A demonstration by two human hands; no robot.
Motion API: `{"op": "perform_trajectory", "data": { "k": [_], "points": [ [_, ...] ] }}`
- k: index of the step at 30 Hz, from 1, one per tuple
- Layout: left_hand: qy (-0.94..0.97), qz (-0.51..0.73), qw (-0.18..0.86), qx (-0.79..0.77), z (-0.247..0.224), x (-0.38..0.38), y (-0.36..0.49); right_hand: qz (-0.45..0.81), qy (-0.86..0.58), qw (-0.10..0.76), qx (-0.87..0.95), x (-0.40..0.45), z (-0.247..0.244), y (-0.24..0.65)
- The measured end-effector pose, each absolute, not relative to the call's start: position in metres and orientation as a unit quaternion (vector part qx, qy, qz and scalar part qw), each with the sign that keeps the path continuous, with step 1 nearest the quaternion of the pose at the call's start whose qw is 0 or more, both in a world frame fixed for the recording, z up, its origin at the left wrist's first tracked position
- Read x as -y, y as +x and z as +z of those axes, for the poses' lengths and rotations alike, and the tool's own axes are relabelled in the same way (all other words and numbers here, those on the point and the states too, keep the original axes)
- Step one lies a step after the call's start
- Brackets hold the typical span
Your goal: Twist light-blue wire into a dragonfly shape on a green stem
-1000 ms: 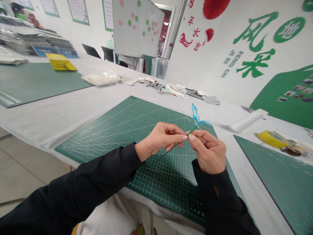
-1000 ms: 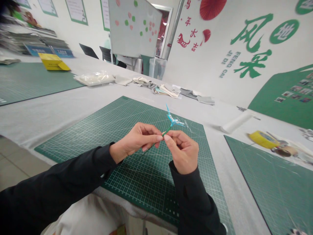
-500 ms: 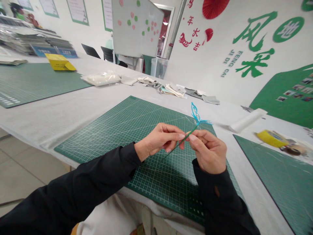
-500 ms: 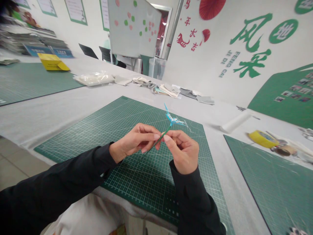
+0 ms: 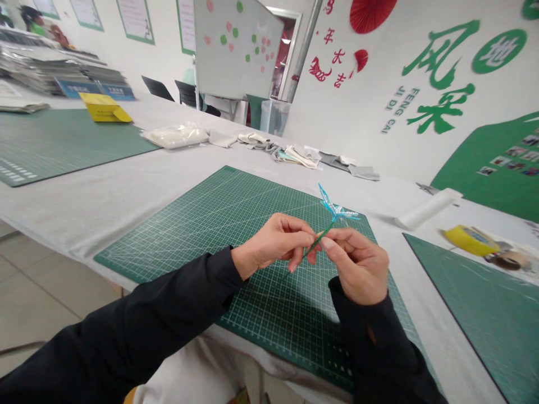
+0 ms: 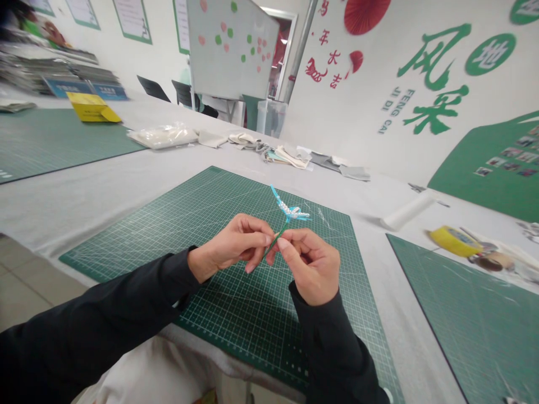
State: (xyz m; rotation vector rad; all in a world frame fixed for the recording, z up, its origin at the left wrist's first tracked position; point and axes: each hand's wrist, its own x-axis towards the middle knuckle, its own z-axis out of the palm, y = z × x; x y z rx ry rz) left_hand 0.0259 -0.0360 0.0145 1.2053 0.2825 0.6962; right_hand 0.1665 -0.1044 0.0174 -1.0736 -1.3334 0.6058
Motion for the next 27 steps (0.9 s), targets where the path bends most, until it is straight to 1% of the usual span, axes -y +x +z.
{"op": "perform_trajectory", "data": {
  "k": [6,16,22,27],
  "points": [
    [0.547,0.304,0.767,-0.138,0.016,0.036,0.026,0.286,-0.445,0.622,0.577,0.101,0.013,0.173],
    [0.495,0.288,0.808,-0.14,0.013,0.033,0.029,0.403,-0.384,0.625,0.547,0.094,0.007,0.178],
    [0.481,0.268,0.824,-0.129,0.009,0.03,0.029,0.427,-0.399,0.629,0.513,0.095,0.008,0.175],
    [0.472,0.258,0.835,-0.112,0.008,0.029,0.028,0.444,-0.357,0.62,0.539,0.092,0.005,0.18]
  ]
}}
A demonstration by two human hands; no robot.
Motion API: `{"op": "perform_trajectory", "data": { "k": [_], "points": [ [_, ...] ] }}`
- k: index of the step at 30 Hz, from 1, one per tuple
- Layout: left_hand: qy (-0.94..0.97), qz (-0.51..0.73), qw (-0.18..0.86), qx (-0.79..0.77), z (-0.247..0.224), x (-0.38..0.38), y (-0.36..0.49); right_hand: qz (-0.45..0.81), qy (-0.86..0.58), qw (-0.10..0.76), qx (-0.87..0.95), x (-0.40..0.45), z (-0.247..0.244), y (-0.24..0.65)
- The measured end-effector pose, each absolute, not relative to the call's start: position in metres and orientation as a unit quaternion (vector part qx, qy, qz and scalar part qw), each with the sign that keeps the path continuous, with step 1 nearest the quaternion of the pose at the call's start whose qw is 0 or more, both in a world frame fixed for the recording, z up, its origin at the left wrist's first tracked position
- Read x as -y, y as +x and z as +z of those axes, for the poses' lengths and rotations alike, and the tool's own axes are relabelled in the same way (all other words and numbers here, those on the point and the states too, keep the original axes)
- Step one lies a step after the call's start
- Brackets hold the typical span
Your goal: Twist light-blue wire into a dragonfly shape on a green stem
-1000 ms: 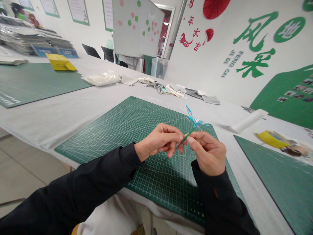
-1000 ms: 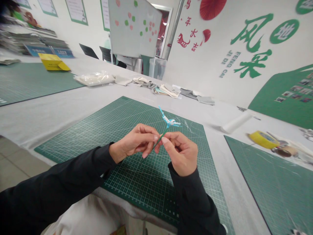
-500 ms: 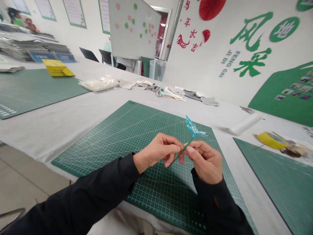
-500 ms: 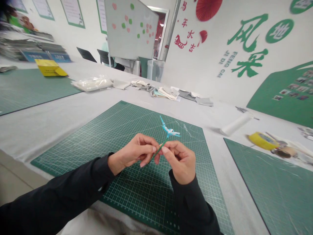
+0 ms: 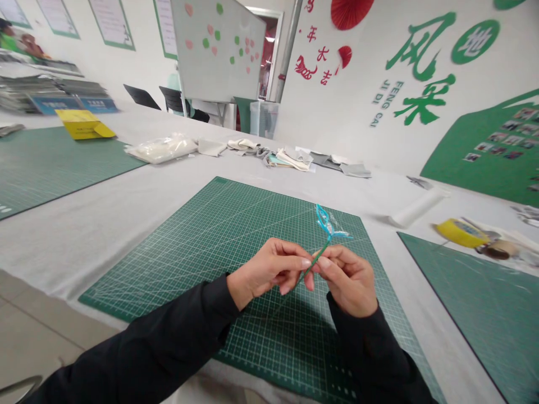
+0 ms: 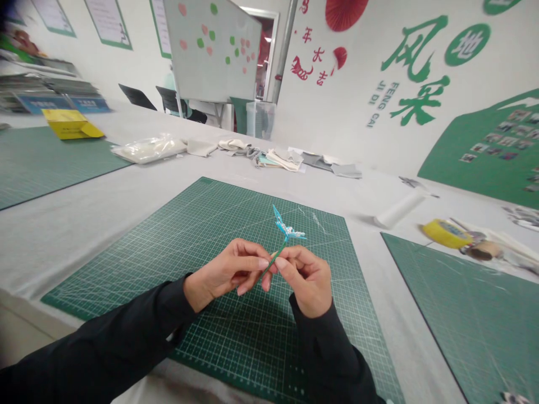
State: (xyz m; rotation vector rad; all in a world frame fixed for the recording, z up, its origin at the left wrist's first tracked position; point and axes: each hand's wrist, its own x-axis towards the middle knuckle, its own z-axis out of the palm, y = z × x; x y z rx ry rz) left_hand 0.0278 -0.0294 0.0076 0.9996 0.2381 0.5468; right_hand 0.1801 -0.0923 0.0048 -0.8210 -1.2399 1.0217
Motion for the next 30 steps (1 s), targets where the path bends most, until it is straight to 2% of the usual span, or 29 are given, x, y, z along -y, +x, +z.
{"op": "perform_trajectory", "data": {
  "k": [15,22,30],
  "points": [
    [0.448,0.196,0.871,-0.055,0.0012,0.024,0.0259,0.465,-0.347,0.612,0.537,0.0903,-0.0001,0.1803],
    [0.438,0.198,0.876,-0.044,0.0031,0.0274,0.0254,0.462,-0.323,0.615,0.552,0.0905,0.0019,0.1793],
    [0.45,0.243,0.857,-0.065,0.002,0.0305,0.0276,0.414,-0.357,0.616,0.567,0.0898,0.0042,0.1825]
  ]
}}
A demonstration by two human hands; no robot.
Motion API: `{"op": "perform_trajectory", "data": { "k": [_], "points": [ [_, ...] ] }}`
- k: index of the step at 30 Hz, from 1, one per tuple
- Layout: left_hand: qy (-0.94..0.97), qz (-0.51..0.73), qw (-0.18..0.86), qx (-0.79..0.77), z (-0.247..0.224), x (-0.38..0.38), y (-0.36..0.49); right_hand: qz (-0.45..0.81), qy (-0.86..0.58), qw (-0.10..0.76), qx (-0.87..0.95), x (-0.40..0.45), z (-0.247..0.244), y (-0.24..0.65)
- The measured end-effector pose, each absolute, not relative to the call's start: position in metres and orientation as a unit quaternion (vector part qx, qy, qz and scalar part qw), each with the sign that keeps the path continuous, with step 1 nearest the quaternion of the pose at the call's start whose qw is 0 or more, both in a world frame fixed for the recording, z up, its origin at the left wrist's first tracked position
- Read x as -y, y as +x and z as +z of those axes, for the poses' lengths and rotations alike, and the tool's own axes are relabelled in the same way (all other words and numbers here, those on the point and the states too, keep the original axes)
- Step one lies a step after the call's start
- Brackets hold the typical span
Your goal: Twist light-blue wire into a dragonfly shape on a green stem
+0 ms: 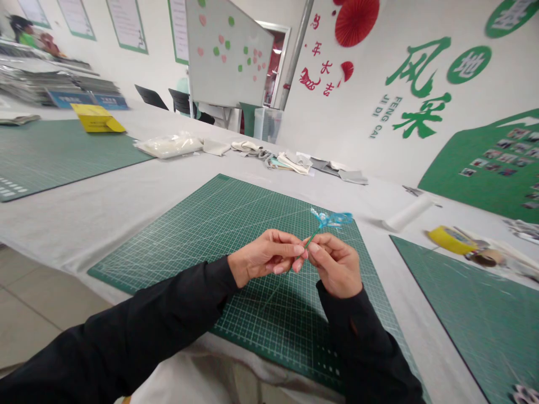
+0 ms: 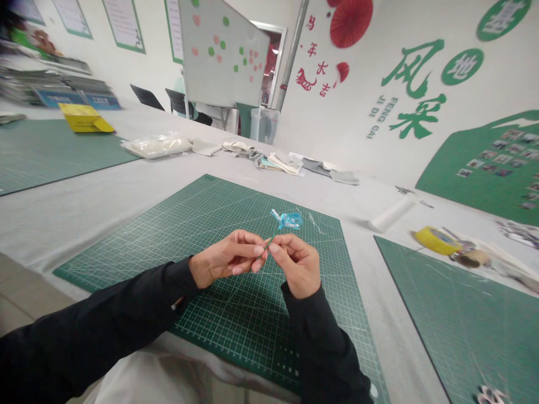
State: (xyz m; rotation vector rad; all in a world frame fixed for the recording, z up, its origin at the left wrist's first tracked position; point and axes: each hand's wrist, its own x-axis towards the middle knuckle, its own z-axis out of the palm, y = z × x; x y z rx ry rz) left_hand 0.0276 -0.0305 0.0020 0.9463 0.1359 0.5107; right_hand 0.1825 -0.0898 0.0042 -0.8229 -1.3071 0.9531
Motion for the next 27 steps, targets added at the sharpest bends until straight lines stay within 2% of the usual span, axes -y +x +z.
{"op": "perform_trajectory", "data": {
  "k": [5,27],
  "points": [
    [0.466,0.26,0.843,-0.075,0.001,0.031,0.029,0.39,-0.391,0.602,0.576,0.088,0.004,0.187],
    [0.546,0.341,0.751,-0.149,0.004,0.041,0.034,0.301,-0.426,0.653,0.549,0.094,-0.008,0.186]
  ]
}}
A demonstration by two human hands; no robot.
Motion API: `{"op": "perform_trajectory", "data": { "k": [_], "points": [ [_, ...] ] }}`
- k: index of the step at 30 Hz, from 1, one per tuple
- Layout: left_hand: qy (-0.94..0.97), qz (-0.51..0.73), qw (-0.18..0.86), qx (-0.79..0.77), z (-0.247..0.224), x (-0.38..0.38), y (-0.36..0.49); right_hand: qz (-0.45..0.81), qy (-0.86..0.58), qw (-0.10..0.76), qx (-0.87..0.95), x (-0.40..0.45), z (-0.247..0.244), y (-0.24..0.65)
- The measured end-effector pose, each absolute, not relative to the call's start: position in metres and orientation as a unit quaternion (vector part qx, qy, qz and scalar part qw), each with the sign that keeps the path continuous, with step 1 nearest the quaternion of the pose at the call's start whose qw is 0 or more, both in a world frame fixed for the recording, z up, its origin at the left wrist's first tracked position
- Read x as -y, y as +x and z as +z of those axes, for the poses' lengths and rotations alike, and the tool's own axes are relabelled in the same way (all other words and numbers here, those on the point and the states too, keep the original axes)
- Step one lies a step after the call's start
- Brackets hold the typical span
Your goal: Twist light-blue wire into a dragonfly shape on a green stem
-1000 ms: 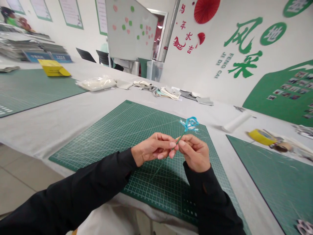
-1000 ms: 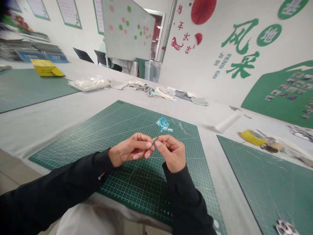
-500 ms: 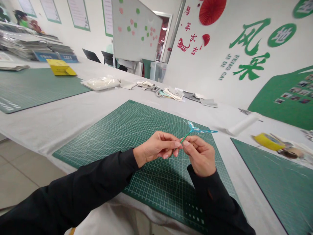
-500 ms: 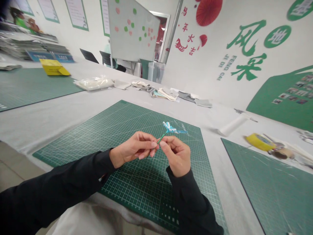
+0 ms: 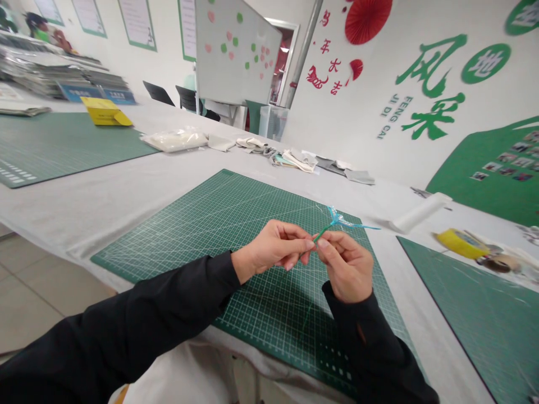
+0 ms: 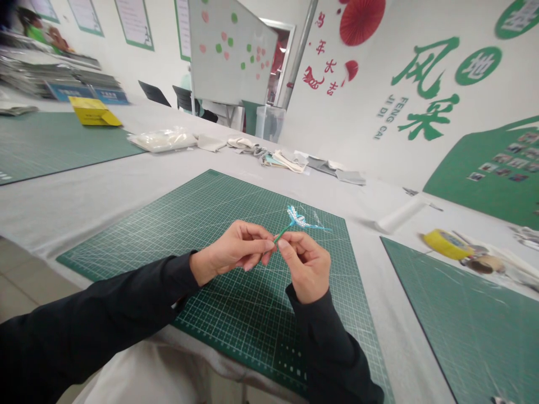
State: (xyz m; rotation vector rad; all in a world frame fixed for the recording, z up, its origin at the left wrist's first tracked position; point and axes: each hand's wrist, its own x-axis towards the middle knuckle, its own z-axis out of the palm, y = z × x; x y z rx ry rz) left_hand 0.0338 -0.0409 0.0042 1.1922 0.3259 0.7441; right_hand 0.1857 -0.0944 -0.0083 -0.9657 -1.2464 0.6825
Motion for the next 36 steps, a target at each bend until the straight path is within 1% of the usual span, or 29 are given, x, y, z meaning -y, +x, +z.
{"op": "perform_trajectory", "data": {
  "k": [5,24,29,33,36],
  "points": [
    [0.565,0.358,0.726,-0.161,0.005,0.042,0.035,0.291,-0.437,0.655,0.543,0.094,-0.01,0.186],
    [0.579,0.378,0.698,-0.185,0.009,0.045,0.036,0.259,-0.47,0.647,0.543,0.095,-0.008,0.186],
    [0.564,0.329,0.74,-0.162,0.009,0.041,0.033,0.261,-0.469,0.644,0.545,0.096,-0.004,0.185],
    [0.526,0.261,0.802,-0.108,0.008,0.036,0.029,0.315,-0.43,0.643,0.551,0.098,0.0,0.185],
    [0.507,0.231,0.826,-0.088,0.008,0.035,0.028,0.362,-0.396,0.636,0.555,0.1,0.003,0.185]
  ]
}}
